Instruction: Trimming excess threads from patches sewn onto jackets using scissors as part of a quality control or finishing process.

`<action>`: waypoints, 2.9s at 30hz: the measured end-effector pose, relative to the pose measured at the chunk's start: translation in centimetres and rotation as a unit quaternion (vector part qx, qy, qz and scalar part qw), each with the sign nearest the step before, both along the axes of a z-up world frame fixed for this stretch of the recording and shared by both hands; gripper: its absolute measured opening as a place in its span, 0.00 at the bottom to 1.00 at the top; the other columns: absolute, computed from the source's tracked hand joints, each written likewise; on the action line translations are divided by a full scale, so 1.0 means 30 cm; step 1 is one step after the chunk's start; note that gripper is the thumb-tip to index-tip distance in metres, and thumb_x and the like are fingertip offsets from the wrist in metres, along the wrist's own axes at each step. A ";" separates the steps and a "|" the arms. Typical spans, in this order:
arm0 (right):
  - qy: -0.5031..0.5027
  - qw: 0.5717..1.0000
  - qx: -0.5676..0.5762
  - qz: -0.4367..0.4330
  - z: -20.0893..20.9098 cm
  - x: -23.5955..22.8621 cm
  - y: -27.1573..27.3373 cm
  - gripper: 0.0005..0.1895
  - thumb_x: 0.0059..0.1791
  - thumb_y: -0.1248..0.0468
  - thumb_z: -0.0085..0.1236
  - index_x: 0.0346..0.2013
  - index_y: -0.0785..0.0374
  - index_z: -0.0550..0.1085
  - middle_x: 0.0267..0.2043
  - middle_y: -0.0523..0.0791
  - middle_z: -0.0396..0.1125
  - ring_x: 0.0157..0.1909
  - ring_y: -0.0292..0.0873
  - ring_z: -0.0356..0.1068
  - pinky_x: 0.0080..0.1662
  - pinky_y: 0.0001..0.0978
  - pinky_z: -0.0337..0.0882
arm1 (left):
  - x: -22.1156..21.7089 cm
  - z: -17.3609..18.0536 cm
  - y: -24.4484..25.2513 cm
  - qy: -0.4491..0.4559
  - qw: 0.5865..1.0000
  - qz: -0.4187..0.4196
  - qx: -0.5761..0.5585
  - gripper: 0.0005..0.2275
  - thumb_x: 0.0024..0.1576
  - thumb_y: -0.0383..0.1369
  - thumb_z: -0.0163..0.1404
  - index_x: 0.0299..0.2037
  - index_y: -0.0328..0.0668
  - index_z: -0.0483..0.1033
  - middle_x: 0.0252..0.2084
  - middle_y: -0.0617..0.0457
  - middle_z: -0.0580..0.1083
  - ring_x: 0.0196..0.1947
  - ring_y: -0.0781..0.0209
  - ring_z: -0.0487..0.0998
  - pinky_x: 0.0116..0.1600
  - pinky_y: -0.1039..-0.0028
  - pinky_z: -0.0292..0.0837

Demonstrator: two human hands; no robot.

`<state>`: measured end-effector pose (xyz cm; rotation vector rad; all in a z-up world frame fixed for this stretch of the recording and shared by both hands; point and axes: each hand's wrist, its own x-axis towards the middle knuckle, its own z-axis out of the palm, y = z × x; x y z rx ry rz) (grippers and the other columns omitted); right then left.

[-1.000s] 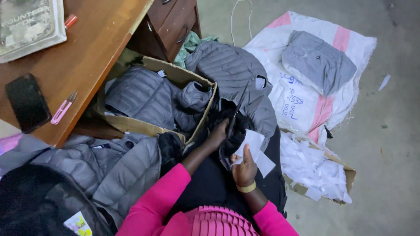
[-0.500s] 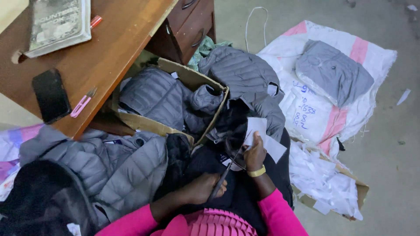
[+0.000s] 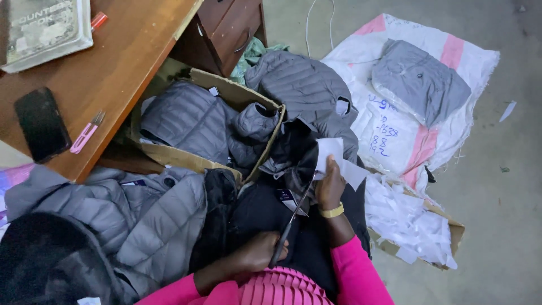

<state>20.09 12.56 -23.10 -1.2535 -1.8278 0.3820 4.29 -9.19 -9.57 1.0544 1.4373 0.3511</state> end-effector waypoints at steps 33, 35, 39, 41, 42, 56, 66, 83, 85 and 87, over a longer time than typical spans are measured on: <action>0.021 0.995 -0.088 0.048 -0.099 0.023 -0.203 0.27 0.56 0.74 0.42 0.73 0.67 0.62 0.75 0.57 0.61 0.74 0.58 0.63 0.68 0.43 0.65 | 0.111 -0.058 0.053 0.122 0.971 0.106 0.176 0.09 0.53 0.31 0.52 0.38 0.32 0.73 0.26 0.41 0.77 0.23 0.40 0.77 0.33 0.53 0.75; 0.029 0.994 -0.089 0.060 -0.120 0.035 -0.218 0.31 0.53 0.77 0.44 0.73 0.69 0.61 0.75 0.58 0.59 0.75 0.59 0.62 0.69 0.43 0.64 | 0.109 -0.053 0.063 0.109 0.967 0.122 0.197 0.07 0.52 0.29 0.53 0.37 0.34 0.75 0.27 0.43 0.78 0.24 0.42 0.78 0.33 0.56 0.75; 0.057 0.991 -0.073 0.095 -0.154 0.046 -0.241 0.30 0.57 0.75 0.48 0.74 0.76 0.55 0.74 0.64 0.58 0.74 0.60 0.62 0.70 0.44 0.64 | 0.108 -0.001 0.078 0.096 0.969 0.129 0.186 0.10 0.54 0.27 0.54 0.45 0.34 0.78 0.29 0.45 0.81 0.25 0.46 0.81 0.34 0.60 0.77; 0.078 0.989 -0.048 0.119 -0.248 0.041 -0.259 0.29 0.55 0.79 0.44 0.73 0.75 0.57 0.75 0.63 0.57 0.76 0.61 0.59 0.73 0.45 0.61 | 0.116 -0.015 0.093 0.112 0.970 0.136 0.166 0.09 0.54 0.29 0.55 0.42 0.33 0.76 0.29 0.44 0.80 0.25 0.44 0.80 0.34 0.58 0.76; 0.100 0.985 -0.022 0.142 -0.295 0.037 -0.269 0.30 0.54 0.83 0.40 0.72 0.74 0.60 0.76 0.63 0.55 0.78 0.62 0.57 0.76 0.47 0.58 | 0.119 -0.021 0.099 0.129 0.970 0.144 0.146 0.10 0.54 0.31 0.56 0.40 0.32 0.74 0.29 0.42 0.79 0.26 0.42 0.80 0.35 0.56 0.76; 0.421 0.864 -0.267 0.067 0.189 -0.032 -0.225 0.23 0.62 0.52 0.41 0.35 0.61 0.79 0.35 0.48 0.78 0.40 0.44 0.78 0.48 0.31 0.77 | -0.099 0.127 0.308 0.194 0.885 0.279 0.318 0.10 0.56 0.36 0.61 0.42 0.38 0.79 0.28 0.40 0.80 0.33 0.39 0.84 0.37 0.55 0.79; 0.436 0.799 -0.346 -0.227 -0.463 0.772 0.215 0.22 0.57 0.56 0.59 0.55 0.73 0.68 0.47 0.50 0.70 0.37 0.42 0.73 0.36 0.28 0.75 | -0.043 -0.285 0.544 0.170 0.913 0.258 0.268 0.15 0.52 0.39 0.60 0.40 0.38 0.70 0.30 0.46 0.74 0.27 0.48 0.75 0.37 0.56 0.70; -0.049 0.923 -0.119 0.361 0.199 -0.024 0.131 0.68 0.31 0.63 0.77 0.79 0.67 0.46 0.80 0.56 0.46 0.84 0.62 0.34 0.77 0.52 0.35 | -0.083 0.384 0.417 -0.603 0.707 0.310 0.201 0.22 0.56 0.24 0.53 0.62 0.21 0.73 0.56 0.39 0.78 0.51 0.53 0.81 0.60 0.70 0.75; -0.058 0.905 -0.098 0.410 0.283 -0.170 0.079 0.65 0.33 0.63 0.75 0.78 0.67 0.48 0.81 0.55 0.46 0.83 0.63 0.34 0.76 0.54 0.36 | -0.131 0.368 0.368 -0.589 0.712 0.319 0.212 0.20 0.58 0.26 0.53 0.60 0.20 0.74 0.56 0.39 0.79 0.51 0.54 0.81 0.60 0.71 0.75; -0.065 0.882 -0.074 0.461 0.385 -0.326 0.015 0.61 0.36 0.63 0.73 0.77 0.67 0.49 0.81 0.55 0.45 0.83 0.64 0.35 0.76 0.56 0.38 | -0.201 0.283 0.299 -0.033 0.754 0.281 0.593 0.25 0.55 0.13 0.53 0.60 0.50 0.71 0.61 0.51 0.75 0.60 0.60 0.76 0.67 0.67 0.71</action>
